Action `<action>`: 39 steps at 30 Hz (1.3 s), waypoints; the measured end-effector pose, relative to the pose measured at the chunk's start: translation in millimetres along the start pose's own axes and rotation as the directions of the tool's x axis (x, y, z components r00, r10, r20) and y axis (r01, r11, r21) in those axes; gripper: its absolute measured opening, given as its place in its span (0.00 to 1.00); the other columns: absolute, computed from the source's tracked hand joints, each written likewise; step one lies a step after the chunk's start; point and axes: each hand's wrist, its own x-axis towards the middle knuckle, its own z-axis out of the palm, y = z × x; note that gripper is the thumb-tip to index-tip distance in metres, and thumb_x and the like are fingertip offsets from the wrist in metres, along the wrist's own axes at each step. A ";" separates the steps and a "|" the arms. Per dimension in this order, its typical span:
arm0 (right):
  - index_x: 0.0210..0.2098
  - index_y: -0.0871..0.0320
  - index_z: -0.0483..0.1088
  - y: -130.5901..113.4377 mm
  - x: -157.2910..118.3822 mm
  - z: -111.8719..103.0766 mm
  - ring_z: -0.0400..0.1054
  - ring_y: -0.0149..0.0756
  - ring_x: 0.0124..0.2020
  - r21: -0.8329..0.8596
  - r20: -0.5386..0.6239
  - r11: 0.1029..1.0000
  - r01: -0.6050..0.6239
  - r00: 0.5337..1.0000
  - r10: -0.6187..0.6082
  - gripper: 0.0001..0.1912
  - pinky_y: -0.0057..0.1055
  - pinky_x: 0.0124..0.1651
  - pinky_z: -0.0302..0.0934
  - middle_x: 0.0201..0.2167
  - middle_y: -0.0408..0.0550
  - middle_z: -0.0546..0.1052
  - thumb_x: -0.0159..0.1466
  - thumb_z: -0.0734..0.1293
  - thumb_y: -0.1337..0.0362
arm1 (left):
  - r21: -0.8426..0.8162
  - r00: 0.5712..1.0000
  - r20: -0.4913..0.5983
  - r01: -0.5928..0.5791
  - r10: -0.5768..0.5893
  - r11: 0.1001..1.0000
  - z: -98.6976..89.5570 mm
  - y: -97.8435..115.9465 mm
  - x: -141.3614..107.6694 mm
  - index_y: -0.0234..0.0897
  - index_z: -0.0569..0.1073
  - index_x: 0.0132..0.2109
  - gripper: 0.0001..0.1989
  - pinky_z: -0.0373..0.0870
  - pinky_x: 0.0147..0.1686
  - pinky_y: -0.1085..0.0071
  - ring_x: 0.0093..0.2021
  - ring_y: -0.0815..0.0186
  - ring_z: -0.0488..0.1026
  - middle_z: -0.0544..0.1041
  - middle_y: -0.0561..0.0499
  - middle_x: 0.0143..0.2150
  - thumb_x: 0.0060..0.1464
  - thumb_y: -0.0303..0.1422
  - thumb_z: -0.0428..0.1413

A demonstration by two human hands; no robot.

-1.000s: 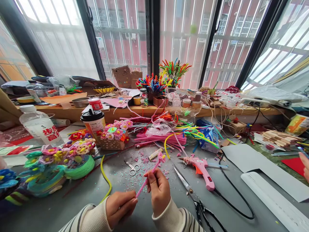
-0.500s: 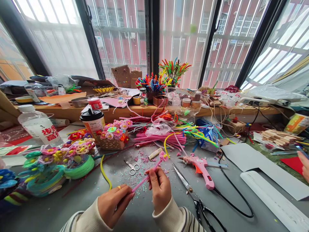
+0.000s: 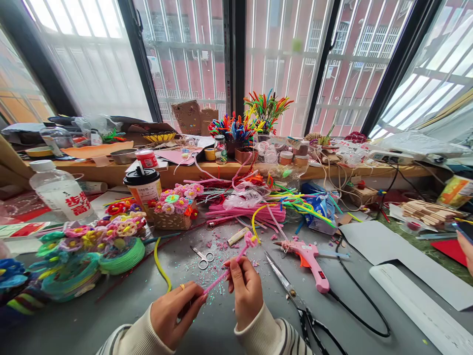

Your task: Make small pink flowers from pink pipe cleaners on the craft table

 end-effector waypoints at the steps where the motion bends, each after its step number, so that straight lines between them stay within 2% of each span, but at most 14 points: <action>1: 0.26 0.61 0.63 0.1 0.2 0.0 0.53 0.23 0.15 -0.005 -0.006 1.000 -0.001 1.000 0.001 0.12 0.21 0.17 0.49 0.16 0.39 0.61 0.54 0.59 0.57 | -0.018 1.000 0.002 0.001 -0.001 1.000 0.6 0.2 -0.1 0.36 0.64 0.24 0.11 0.57 0.18 0.80 0.17 0.74 0.61 0.65 0.54 0.19 0.50 0.33 0.41; 4: 0.26 0.61 0.63 0.9 0.5 0.3 0.53 0.23 0.15 -0.017 -0.009 1.000 0.006 1.000 -0.006 0.13 0.21 0.17 0.49 0.15 0.38 0.61 0.54 0.58 0.56 | -0.074 1.000 -0.012 0.000 0.000 0.997 1.4 0.3 -0.8 0.36 0.65 0.24 0.11 0.57 0.17 0.80 0.16 0.76 0.59 0.64 0.54 0.19 0.49 0.32 0.42; 9: 0.26 0.61 0.63 2.4 -0.3 0.7 0.53 0.23 0.14 -0.031 -0.017 0.999 0.015 1.000 -0.016 0.13 0.21 0.16 0.49 0.15 0.38 0.60 0.54 0.58 0.56 | -0.122 0.991 -0.128 0.012 -0.028 0.992 0.8 -3.5 -0.7 0.36 0.67 0.26 0.08 0.58 0.17 0.80 0.15 0.77 0.58 0.64 0.53 0.22 0.47 0.33 0.46; 14: 0.26 0.62 0.64 5.0 -0.7 0.9 0.53 0.23 0.14 -0.014 -0.031 1.000 0.016 0.999 -0.016 0.14 0.21 0.16 0.50 0.15 0.39 0.61 0.53 0.59 0.56 | -0.149 0.978 -0.198 0.035 -0.064 0.988 2.0 -7.8 0.3 0.35 0.67 0.25 0.08 0.58 0.16 0.80 0.14 0.77 0.58 0.63 0.54 0.21 0.46 0.33 0.47; 23: 0.25 0.62 0.65 9.9 2.4 -1.9 0.53 0.24 0.14 0.021 -0.050 1.000 0.010 0.999 -0.009 0.15 0.21 0.15 0.49 0.14 0.40 0.61 0.52 0.60 0.55 | -0.120 0.952 -0.291 -0.138 0.098 0.983 17.6 -11.3 -5.3 0.36 0.66 0.23 0.11 0.57 0.14 0.81 0.13 0.78 0.56 0.63 0.54 0.19 0.49 0.32 0.44; 26: 0.26 0.61 0.64 9.7 2.1 -2.9 0.53 0.24 0.15 0.014 -0.046 0.999 0.032 0.998 -0.031 0.13 0.21 0.16 0.49 0.15 0.39 0.61 0.53 0.59 0.55 | -0.072 0.946 -0.302 -0.142 0.114 0.987 20.3 -12.2 -6.8 0.37 0.67 0.23 0.10 0.57 0.14 0.81 0.13 0.78 0.56 0.63 0.54 0.19 0.48 0.32 0.45; 34: 0.25 0.61 0.64 8.3 1.8 -1.7 0.53 0.24 0.15 -0.021 -0.028 0.999 0.034 0.999 -0.034 0.14 0.21 0.17 0.50 0.15 0.40 0.62 0.54 0.59 0.56 | -0.105 0.955 -0.296 -0.031 -0.001 0.994 17.1 -11.8 -5.7 0.37 0.67 0.23 0.08 0.59 0.17 0.81 0.13 0.78 0.59 0.65 0.54 0.20 0.46 0.32 0.48; 39: 0.25 0.61 0.64 8.1 2.6 -1.8 0.53 0.23 0.15 -0.002 -0.047 1.000 0.011 0.999 -0.011 0.13 0.21 0.16 0.49 0.16 0.39 0.61 0.54 0.59 0.56 | -0.111 0.960 -0.278 -0.068 0.034 0.991 17.6 -10.8 -5.0 0.36 0.66 0.24 0.07 0.59 0.17 0.80 0.14 0.78 0.58 0.64 0.53 0.21 0.46 0.32 0.47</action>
